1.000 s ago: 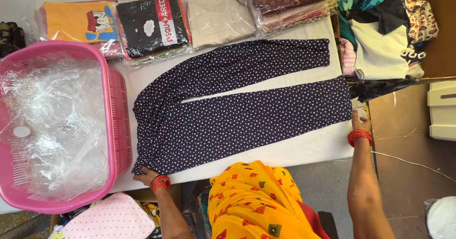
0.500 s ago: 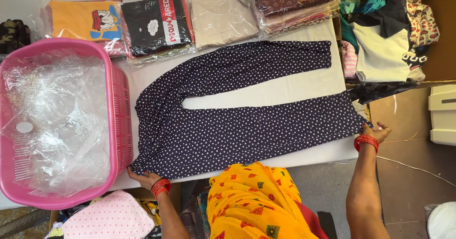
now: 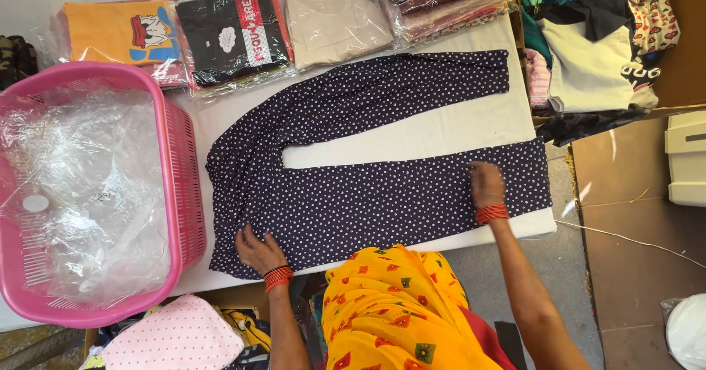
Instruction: The person folds a maroon patterned cloth on a white table, places it into a clear plastic bag, and sets it aside. Then, the person folds a dark blue polka-dotted cloth on the same table.
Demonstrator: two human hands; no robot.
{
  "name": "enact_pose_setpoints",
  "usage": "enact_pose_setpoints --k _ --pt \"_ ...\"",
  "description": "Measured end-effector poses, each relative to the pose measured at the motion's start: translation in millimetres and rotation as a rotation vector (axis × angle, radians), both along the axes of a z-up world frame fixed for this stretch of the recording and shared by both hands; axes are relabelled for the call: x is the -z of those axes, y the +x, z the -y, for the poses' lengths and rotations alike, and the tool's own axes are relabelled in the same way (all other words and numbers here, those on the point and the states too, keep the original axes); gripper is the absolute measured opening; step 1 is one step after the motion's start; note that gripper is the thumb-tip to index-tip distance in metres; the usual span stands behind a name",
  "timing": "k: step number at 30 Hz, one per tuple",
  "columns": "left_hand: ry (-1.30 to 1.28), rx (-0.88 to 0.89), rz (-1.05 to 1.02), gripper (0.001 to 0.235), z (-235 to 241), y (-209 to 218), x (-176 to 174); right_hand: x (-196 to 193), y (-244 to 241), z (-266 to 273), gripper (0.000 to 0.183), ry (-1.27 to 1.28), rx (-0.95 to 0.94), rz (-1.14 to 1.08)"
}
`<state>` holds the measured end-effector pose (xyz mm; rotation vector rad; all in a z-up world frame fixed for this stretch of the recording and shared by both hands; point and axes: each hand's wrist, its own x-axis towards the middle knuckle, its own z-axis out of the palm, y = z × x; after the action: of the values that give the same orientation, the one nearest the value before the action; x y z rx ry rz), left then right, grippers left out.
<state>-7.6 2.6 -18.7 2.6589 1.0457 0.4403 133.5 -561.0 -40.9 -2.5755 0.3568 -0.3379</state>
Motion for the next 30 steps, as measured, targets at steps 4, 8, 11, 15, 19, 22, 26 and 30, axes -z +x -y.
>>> enact_pose_setpoints --k 4,8,11,15,19,22,26,30 --pt "-0.022 0.253 -0.202 0.058 36.8 12.5 11.5 -22.3 13.1 -103.0 0.030 0.092 -0.681 -0.029" --pt "-0.044 0.240 -0.692 0.067 56.6 -3.9 6.7 -33.3 25.2 -131.1 0.024 0.033 -0.637 -0.207" --pt "0.048 0.281 -0.523 0.066 44.3 -28.6 29.6 -31.5 27.9 -130.0 0.008 0.004 -0.625 -0.276" --pt "0.038 0.252 -0.500 0.066 21.1 -34.7 26.1 -20.0 26.8 -126.7 0.006 0.078 -0.553 -0.247" --pt "-0.007 0.033 -0.412 0.061 -0.5 -32.8 23.5 6.4 12.4 -84.2 0.009 0.601 -0.293 -0.283" --pt "-0.093 -0.041 -0.368 0.064 -10.7 -29.2 26.1 7.0 -19.5 -42.7 0.009 0.519 -0.142 -0.264" --pt "-0.030 -0.062 -0.493 0.080 -5.0 -18.0 47.2 -8.4 -47.4 -31.6 0.007 0.217 -0.262 -0.209" --pt "-0.040 -0.090 -0.598 0.090 3.9 -4.3 45.9 -36.6 -13.8 -99.6 0.021 0.252 -0.441 -0.172"
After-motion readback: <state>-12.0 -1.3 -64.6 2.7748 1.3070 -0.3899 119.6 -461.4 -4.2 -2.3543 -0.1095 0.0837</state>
